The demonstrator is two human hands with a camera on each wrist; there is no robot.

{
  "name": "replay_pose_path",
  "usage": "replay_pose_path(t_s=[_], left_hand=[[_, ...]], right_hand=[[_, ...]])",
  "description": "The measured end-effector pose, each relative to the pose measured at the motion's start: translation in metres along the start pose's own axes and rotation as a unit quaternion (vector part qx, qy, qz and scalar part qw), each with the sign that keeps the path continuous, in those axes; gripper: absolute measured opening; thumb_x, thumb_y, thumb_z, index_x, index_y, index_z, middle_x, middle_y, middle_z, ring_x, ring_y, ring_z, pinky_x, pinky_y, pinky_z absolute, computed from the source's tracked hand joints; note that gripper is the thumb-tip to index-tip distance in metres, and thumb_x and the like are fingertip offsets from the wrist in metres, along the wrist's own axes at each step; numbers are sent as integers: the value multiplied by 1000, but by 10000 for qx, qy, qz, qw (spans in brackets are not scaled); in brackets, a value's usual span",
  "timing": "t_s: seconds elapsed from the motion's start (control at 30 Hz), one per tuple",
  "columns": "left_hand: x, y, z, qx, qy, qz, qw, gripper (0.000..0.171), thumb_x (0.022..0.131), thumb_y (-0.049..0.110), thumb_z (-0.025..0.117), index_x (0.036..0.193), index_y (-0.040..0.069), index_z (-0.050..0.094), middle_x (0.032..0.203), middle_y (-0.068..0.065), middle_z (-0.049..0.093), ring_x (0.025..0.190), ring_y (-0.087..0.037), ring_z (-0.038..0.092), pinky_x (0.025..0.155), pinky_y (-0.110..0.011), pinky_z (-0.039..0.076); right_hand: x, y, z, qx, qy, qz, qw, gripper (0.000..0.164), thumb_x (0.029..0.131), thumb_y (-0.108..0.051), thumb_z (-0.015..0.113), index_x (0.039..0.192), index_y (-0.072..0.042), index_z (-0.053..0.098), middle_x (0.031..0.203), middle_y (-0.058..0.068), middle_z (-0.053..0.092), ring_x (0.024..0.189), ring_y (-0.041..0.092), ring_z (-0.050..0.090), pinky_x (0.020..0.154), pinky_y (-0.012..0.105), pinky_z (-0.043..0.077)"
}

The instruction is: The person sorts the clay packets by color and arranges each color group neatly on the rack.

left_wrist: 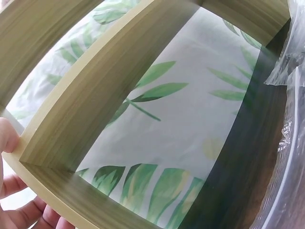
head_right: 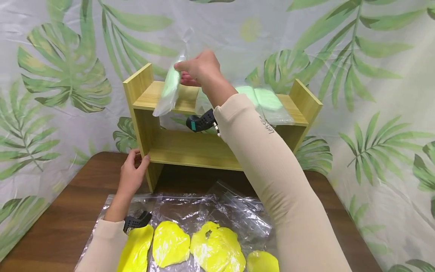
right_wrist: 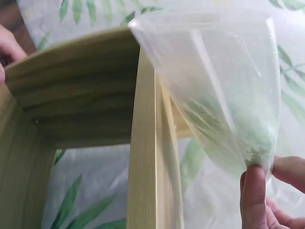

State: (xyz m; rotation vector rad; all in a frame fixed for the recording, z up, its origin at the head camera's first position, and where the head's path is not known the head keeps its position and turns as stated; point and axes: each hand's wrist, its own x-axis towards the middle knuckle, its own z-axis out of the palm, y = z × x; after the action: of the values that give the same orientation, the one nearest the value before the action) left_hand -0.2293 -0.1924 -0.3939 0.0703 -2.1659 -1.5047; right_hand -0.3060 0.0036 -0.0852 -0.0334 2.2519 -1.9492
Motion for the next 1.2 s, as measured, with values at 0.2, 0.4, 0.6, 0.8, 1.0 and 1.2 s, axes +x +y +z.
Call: replay_pose_path(t_s=[0.2,0.4,0.6,0.8,1.0,1.2], left_hand=[[1,1,3,-14,94,49,9999,34,95,25,57,123,5,52,114,-14,59,96,-20,54,75,-23,44],[2,0,5,30,107,121,9999,33,95,26,57,122,6,53,112,-12,60,94,-17,52,72,-22,43],[3,-1,6,-35,137,143,9998,32,95,24,58,120,6,54,110,-12,60,92,-16,52,71,-19,43],[2,0,7,-36,126,133,9998,32,95,24,58,121,6,54,110,-13,60,93,-17,51,71,-20,43],[2,0,8,-81,150,138,9998,32,94,23,59,120,6,54,108,-13,61,91,-16,51,69,-19,42],[3,1,7,-54,128,124,9998,32,95,24,59,121,6,54,108,-13,60,92,-16,51,70,-20,42]], right_hand=[[9,2,-2,-21,-15,266,9996,33,79,-5,79,104,-4,57,91,12,67,61,18,66,65,29,56],[14,5,-8,270,-234,511,9981,34,82,-5,76,112,-2,59,89,14,67,63,20,65,68,29,56],[18,7,-9,369,-330,662,9966,35,83,6,70,115,1,56,91,17,68,62,22,66,70,31,56],[21,9,-7,137,-234,703,9972,35,82,8,70,114,2,58,92,16,66,59,21,65,67,29,56],[20,10,-6,-224,-130,632,9977,30,83,9,68,110,3,57,85,15,64,55,19,63,68,27,56],[18,10,-5,-585,-99,550,9967,28,86,9,65,110,2,53,92,13,62,61,18,63,72,26,55]])
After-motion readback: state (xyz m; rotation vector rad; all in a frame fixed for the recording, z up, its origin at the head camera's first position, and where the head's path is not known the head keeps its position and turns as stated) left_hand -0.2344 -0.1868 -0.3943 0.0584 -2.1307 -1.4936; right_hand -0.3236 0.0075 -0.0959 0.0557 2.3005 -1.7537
